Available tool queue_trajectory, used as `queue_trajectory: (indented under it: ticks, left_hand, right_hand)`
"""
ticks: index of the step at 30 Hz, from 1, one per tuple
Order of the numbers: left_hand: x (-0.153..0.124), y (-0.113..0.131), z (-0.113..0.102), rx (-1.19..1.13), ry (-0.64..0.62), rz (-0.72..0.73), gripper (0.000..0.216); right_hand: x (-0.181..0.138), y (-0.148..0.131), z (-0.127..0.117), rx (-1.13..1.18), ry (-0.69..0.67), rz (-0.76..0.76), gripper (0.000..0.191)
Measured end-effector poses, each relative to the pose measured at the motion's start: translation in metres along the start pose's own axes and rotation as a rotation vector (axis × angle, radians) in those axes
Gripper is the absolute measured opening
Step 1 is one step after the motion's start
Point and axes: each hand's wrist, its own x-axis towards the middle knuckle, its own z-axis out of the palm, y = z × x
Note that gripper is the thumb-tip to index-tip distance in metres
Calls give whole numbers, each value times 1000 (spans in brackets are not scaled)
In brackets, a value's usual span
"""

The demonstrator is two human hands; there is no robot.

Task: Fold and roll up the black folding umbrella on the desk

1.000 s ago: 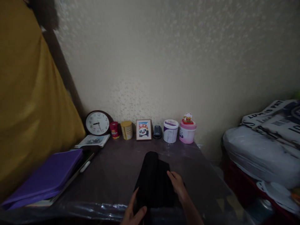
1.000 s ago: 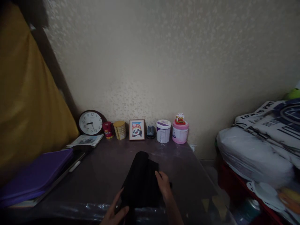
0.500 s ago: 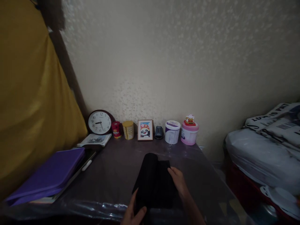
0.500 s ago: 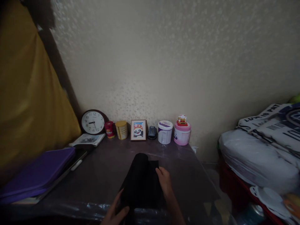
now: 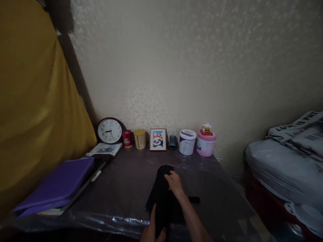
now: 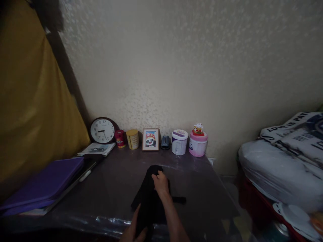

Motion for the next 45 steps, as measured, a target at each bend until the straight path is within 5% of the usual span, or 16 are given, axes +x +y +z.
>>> queue_trajectory:
  ticks: [10, 21, 25, 30, 35, 40, 45]
  left_hand:
    - [6, -14, 3, 192, 5, -35, 91]
    - [-3, 8, 6, 177, 113, -135, 97]
    - [-3, 7, 4, 243, 54, -81, 90]
    - [3, 2, 0, 477, -98, -13, 81]
    - [9, -2, 0, 533, -93, -49, 81]
    - [13, -7, 2, 359, -124, -70, 84]
    - [14, -11, 3, 110, -62, -21, 90]
  right_hand:
    - [-14, -25, 11, -383, -110, -73, 36]
    - [-28, -46, 16, -652, -162, -197, 40]
    - [-32, -40, 21, -710, -146, -330, 37]
    - [-38, -23, 20, -665, -170, -520, 26]
    - [-54, -13, -4, -409, -288, -727, 18]
    - [-65, 0, -19, -214, -253, -726, 21]
    - [-37, 12, -9, -268, -267, -764, 26]
